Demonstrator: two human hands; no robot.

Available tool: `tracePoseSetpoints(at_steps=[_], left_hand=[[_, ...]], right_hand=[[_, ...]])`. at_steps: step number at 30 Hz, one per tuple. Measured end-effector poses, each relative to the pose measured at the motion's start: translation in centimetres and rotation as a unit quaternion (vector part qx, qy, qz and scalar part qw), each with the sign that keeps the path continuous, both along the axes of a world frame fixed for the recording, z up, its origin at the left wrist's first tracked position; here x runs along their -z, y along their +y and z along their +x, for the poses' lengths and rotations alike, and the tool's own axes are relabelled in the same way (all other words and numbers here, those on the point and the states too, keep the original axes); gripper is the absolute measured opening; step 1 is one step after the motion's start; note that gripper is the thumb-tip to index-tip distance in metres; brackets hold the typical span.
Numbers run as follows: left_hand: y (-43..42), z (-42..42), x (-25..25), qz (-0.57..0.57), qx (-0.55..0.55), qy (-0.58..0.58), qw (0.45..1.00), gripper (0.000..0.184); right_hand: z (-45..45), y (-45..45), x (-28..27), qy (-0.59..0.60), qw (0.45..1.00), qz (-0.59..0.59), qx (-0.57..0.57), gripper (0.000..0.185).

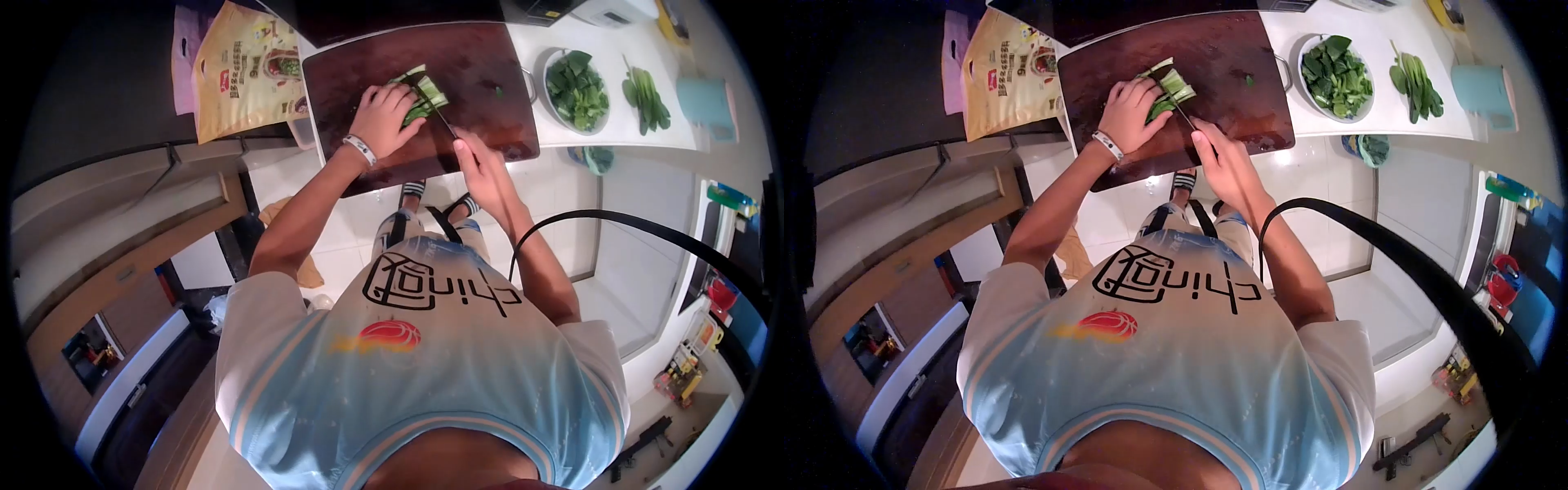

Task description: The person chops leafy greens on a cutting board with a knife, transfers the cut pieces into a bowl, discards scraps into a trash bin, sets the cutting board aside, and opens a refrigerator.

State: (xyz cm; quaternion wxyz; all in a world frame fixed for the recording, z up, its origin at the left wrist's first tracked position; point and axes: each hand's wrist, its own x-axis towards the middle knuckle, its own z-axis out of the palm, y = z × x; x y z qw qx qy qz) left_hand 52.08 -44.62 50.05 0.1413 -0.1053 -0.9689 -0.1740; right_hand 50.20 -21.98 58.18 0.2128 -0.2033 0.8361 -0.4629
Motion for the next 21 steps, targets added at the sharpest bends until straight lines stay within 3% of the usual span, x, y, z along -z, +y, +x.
tracePoseSetpoints(at_steps=[6, 12, 16, 21], left_hand=[[-0.2, 0.3, 1.0, 0.007, 0.01, 0.007, 1.0, 0.043], [-0.6, 0.5, 0.5, 0.033, -0.004, 0.025, 0.999, 0.04], [-1.7, 2.6, -1.5, 0.153, -0.064, 0.101, 0.981, 0.035], [-2.0, 4.1, -0.7, 0.156, -0.046, 0.011, 0.987, 0.042]], right_hand=[[-3.8, -4.9, 1.8, -0.034, 0.999, -0.021, -0.011, 0.028], [-3.8, -4.6, 1.4, -0.009, 1.0, 0.007, 0.014, 0.035], [-1.9, -2.8, -1.5, 0.008, 0.999, 0.005, 0.03, 0.039], [0.1, -1.6, -1.4, -0.036, 0.999, 0.04, 0.001, 0.036]])
